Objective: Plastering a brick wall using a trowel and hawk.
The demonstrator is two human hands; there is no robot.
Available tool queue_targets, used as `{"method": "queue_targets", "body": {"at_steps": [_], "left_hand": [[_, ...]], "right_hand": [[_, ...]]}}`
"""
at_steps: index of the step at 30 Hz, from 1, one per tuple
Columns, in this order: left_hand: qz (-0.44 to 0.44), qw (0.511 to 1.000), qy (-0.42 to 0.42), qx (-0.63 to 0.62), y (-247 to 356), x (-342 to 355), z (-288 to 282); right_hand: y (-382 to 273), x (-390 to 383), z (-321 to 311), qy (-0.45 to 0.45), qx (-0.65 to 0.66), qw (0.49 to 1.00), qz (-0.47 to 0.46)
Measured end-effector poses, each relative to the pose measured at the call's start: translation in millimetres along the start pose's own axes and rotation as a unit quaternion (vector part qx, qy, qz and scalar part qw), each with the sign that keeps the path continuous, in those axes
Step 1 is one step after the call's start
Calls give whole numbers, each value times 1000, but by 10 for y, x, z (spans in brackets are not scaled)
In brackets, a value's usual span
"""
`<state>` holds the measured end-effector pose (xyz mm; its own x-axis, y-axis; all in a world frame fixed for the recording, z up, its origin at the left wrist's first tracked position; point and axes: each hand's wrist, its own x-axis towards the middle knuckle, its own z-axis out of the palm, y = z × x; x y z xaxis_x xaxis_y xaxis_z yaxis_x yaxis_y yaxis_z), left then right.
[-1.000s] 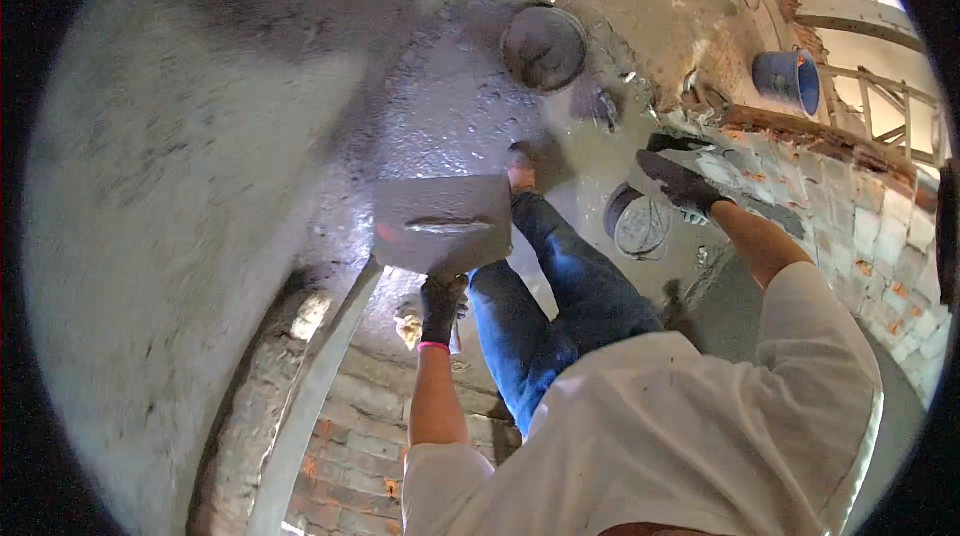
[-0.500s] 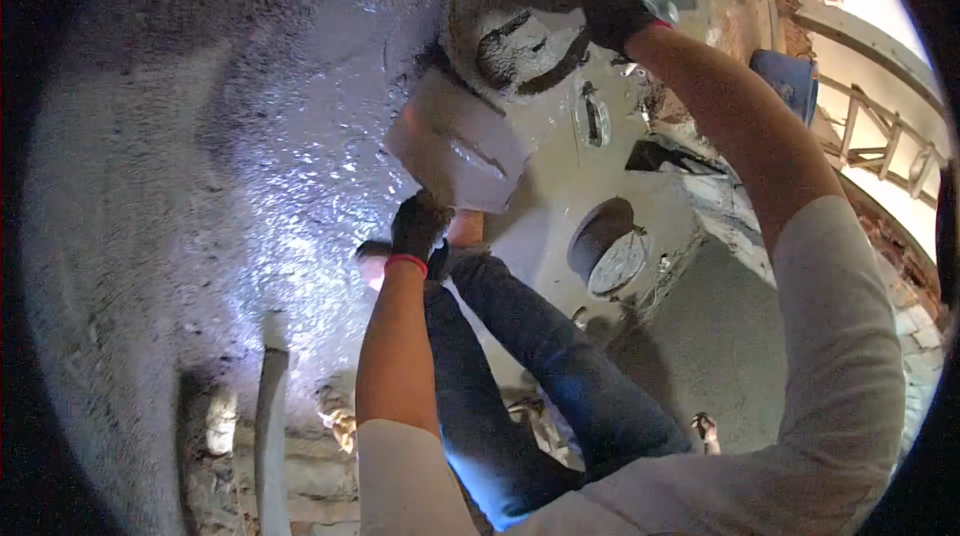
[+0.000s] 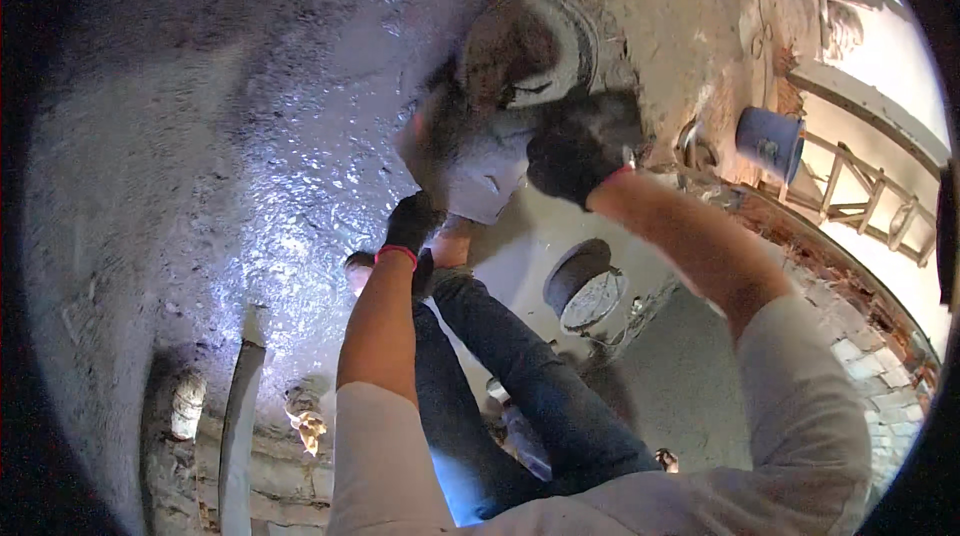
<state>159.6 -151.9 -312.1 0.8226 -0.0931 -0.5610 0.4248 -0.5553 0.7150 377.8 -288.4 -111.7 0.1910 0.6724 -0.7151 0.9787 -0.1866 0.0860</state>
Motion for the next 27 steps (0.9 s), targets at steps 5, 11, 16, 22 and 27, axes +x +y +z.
{"method": "queue_targets", "body": {"at_steps": [5, 11, 16, 22, 27], "left_hand": [[12, 1000, -16, 3, 181, -566, -527], [112, 991, 70, 32, 1103, -1662, -1054], [220, 954, 189, 77, 2035, -2482, -1528], [163, 934, 313, 59, 2619, -3463, -2128], [-28, 842, 292, -453, 4175, -4541, -3100]], "right_hand": [[-147, -966, -440, 149, 198, 958, 142], [-446, -2315, -1478, 101, 561, 764, 303], [-1291, -2391, -1647, 42, 772, 496, 395], [-1406, -2818, -3062, 413, 121, 901, 47], [-938, -3902, -3770, 493, 141, 858, -39]]}}
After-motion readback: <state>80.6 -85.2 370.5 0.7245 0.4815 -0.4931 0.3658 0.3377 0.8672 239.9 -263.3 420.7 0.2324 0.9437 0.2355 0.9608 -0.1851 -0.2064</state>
